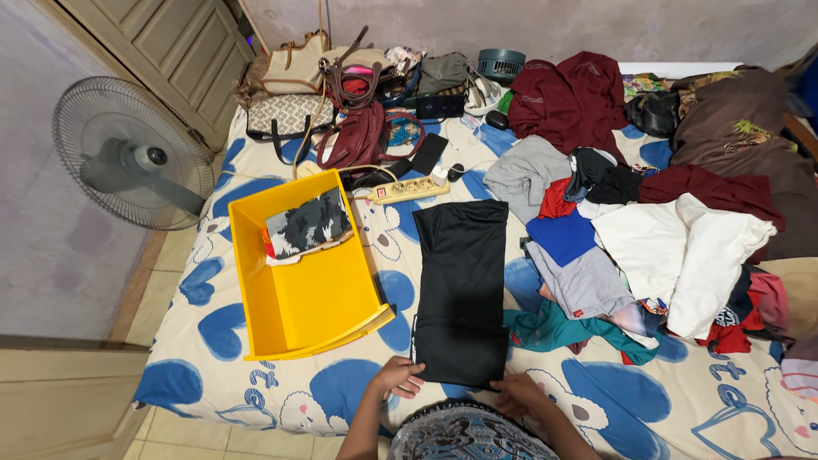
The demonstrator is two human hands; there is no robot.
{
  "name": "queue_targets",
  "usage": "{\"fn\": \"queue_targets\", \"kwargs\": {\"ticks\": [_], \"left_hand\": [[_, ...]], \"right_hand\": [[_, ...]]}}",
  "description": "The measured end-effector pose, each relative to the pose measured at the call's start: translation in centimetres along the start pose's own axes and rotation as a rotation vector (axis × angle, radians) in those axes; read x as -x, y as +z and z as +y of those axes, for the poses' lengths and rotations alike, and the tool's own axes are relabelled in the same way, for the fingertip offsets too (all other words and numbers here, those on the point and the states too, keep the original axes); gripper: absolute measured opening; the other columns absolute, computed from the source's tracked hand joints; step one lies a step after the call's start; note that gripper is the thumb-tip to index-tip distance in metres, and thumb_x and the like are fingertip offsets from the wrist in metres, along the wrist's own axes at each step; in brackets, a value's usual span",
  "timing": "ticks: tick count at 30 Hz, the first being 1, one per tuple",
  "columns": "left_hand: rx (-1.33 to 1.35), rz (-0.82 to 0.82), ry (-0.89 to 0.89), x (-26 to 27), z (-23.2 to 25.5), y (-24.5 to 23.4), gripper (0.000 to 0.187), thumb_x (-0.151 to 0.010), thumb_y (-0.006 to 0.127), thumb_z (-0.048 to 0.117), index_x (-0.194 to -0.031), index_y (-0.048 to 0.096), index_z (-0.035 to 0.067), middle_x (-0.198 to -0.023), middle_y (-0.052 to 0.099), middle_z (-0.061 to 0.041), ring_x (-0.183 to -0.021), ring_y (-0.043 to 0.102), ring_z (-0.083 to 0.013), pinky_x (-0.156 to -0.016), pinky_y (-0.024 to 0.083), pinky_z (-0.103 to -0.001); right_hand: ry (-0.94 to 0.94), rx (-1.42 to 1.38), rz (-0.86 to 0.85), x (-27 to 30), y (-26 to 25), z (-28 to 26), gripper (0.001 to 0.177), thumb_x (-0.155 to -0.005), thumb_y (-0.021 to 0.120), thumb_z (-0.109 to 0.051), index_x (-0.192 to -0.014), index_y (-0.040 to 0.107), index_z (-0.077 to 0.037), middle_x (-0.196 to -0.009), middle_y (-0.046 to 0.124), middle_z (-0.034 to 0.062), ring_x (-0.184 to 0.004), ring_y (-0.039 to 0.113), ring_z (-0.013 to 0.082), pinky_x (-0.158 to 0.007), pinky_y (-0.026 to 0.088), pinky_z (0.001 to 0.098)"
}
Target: The person folds a black t-shirt and places it into a yellow plastic drawer located on a bed.
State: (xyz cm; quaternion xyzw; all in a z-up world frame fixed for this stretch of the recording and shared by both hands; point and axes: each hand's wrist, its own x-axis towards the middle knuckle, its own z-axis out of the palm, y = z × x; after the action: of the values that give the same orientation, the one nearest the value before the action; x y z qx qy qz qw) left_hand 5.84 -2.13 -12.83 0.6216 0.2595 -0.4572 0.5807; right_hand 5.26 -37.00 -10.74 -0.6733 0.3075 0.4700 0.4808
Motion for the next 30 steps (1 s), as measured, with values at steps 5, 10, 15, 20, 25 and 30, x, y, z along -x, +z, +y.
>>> {"fn": "queue_targets", "kwargs": {"ticks": [5,10,15,20,25,30], "left_hand": [[0.04,-0.001,0.047,-0.6,-0.7,-0.3,0.049,-0.095,0.073,0.039,-0.118,0.064,-0.004,-0.102,0.077,-0.018,-0.085,0.077,-0.0242,-0.072,0.067,-0.04],[0.153,0.032,0.063,-0.7,-1.2,-0.3,0.044,-0.096,0.07,0.038,-0.113,0.066,-0.003,-0.099,0.077,-0.02,-0.082,0.076,-0.0242,-0.073,0.066,-0.036],[0.245,0.103,0.165,0.7,-0.3,0.2,0.036,-0.094,0.072,0.019,-0.123,0.054,0.007,-0.093,0.072,-0.018,-0.078,0.076,-0.0248,-0.071,0.066,-0.036],[0.282,0.158,0.223,1.2,1.3,0.4,0.042,-0.092,0.071,0.016,-0.126,0.047,0.016,-0.096,0.068,-0.018,-0.077,0.074,-0.0249,-0.07,0.064,-0.037],[0.31,0.052,0.322,-1.3,0.7,-0.7,0.032,-0.097,0.069,0.022,-0.119,0.068,-0.002,-0.105,0.074,-0.018,-0.083,0.077,-0.023,-0.076,0.066,-0.033],[0.246,-0.145,0.483,-0.2,2.1,-1.5,0.04,-0.091,0.069,0.009,-0.13,0.067,0.005,-0.107,0.076,-0.01,-0.1,0.074,-0.0195,-0.091,0.061,-0.033]], "right_hand": [[0.047,-0.146,-0.019,0.0,0.1,0.7,0.044,-0.088,0.077,-0.03,-0.12,0.064,-0.003,-0.104,0.077,0.0179,-0.091,0.079,0.03,-0.073,0.066,0.0386],[-0.043,-0.406,-0.055,-0.4,0.4,0.5,0.029,-0.09,0.076,-0.014,-0.11,0.063,0.003,-0.101,0.073,0.0216,-0.09,0.078,0.0329,-0.075,0.066,0.0396],[-0.194,-0.434,-0.055,-0.5,0.6,0.5,0.034,-0.09,0.076,-0.002,-0.112,0.051,0.0,-0.097,0.067,0.0184,-0.079,0.077,0.0323,-0.067,0.064,0.0405],[-0.265,-0.438,0.057,-0.2,-0.1,0.7,0.073,-0.086,0.073,-0.001,-0.14,0.041,-0.038,-0.093,0.071,0.0153,-0.071,0.072,0.027,-0.061,0.058,0.0384],[-0.504,-0.38,-0.012,-0.7,-1.5,1.3,0.037,-0.092,0.075,-0.008,-0.129,0.07,-0.003,-0.088,0.064,0.0123,-0.072,0.072,0.0215,-0.063,0.059,0.034],[-0.54,-0.41,-0.076,-0.1,-3.0,0.3,0.033,-0.089,0.074,-0.003,-0.122,0.071,-0.002,-0.089,0.069,0.0047,-0.08,0.07,0.0158,-0.073,0.06,0.0324]]}}
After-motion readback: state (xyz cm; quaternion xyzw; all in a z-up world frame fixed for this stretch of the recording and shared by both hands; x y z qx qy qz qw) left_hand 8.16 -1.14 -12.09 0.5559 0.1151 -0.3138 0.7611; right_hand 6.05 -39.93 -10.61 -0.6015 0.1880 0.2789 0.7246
